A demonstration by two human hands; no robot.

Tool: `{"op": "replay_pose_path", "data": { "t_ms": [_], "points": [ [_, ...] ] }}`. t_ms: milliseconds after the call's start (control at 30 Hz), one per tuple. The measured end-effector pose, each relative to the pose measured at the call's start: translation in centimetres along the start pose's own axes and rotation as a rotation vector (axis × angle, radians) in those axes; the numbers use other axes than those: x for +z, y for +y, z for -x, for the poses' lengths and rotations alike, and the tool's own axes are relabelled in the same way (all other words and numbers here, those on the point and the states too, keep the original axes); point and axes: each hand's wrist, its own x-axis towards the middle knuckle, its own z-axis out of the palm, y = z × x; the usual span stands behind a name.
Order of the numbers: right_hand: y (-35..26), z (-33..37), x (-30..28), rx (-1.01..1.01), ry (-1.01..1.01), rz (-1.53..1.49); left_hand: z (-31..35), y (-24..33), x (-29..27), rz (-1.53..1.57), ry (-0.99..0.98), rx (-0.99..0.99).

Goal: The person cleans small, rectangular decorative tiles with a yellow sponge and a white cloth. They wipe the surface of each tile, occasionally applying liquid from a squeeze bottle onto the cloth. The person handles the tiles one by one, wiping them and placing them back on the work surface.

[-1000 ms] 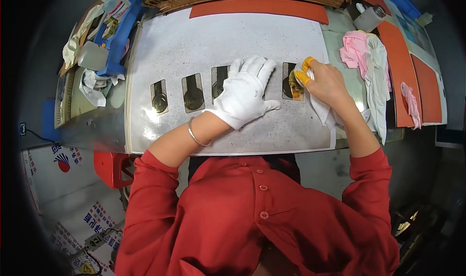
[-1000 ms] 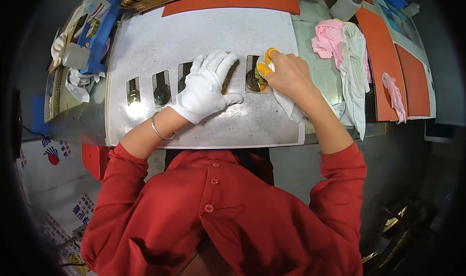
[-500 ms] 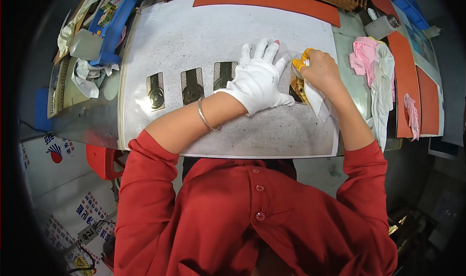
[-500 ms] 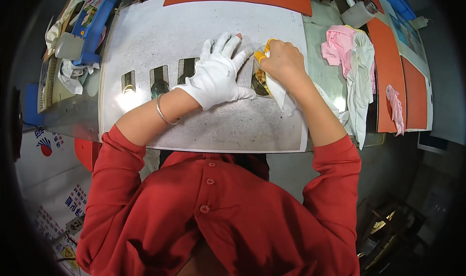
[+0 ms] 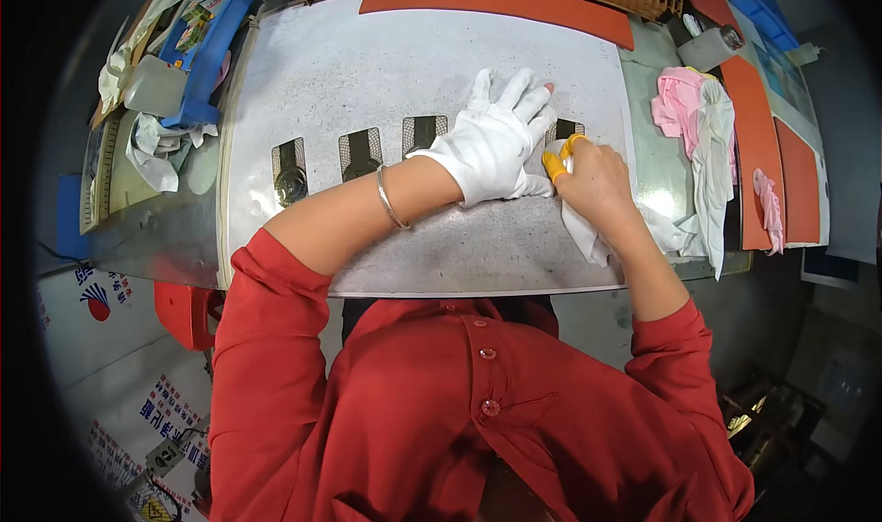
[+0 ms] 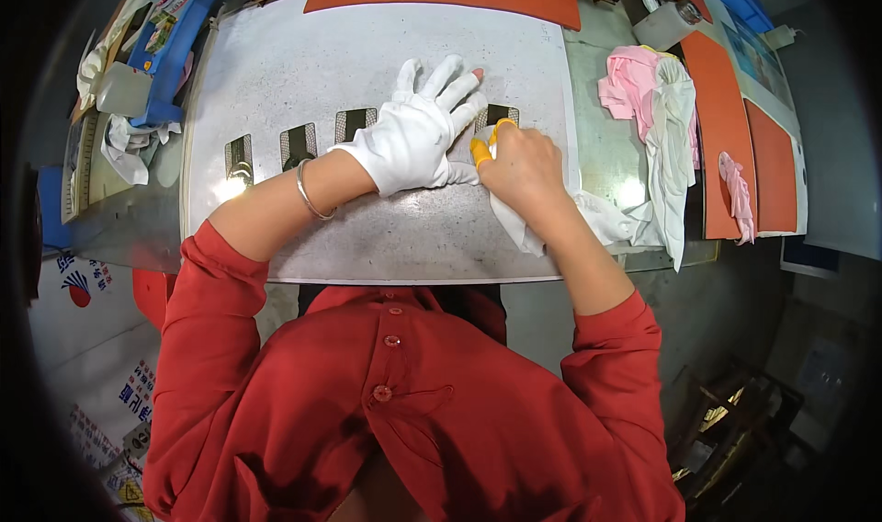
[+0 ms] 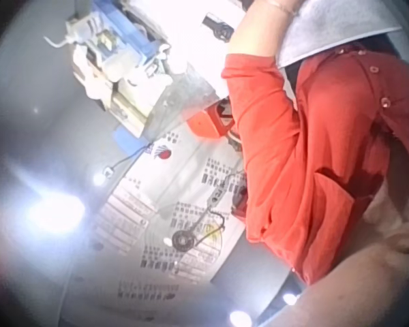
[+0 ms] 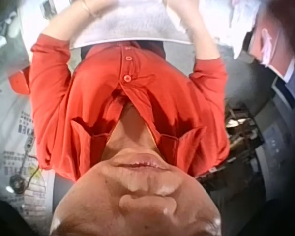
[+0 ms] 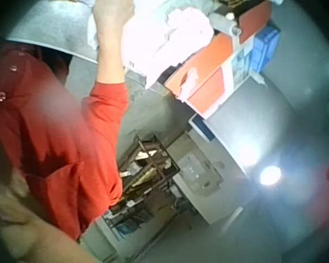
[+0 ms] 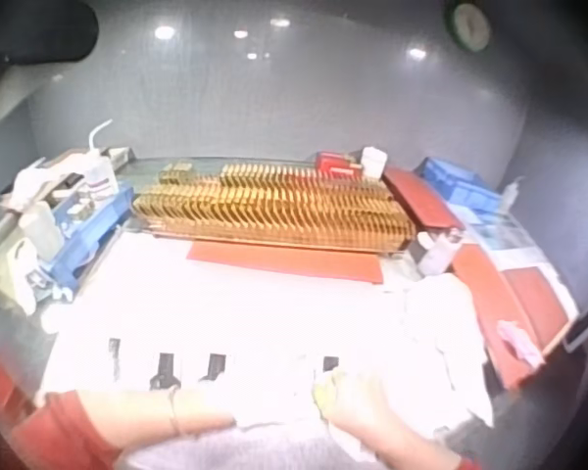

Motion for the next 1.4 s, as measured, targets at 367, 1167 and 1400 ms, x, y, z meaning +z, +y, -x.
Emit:
{"op": "replay_pose_path", "data": {
  "t_ms": [367,1167,1400],
  "points": [
    [-1.0,4.1,0.2,0.045,-0.016,-0.034,-0.7,-0.1,-1.3,0.035,-0.191,-0.011],
    [-6.8,-5.9,1.1,-0.119,-0.101,-0.004,7.4,-2.9,-2.5,0.03,0.025,-0.275],
    [-7.1,-3.4,2.3,-0.108,-0.068,0.0,7.2,-3.1,-2.6,0.031,-0.036,-0.251]
  ]
}}
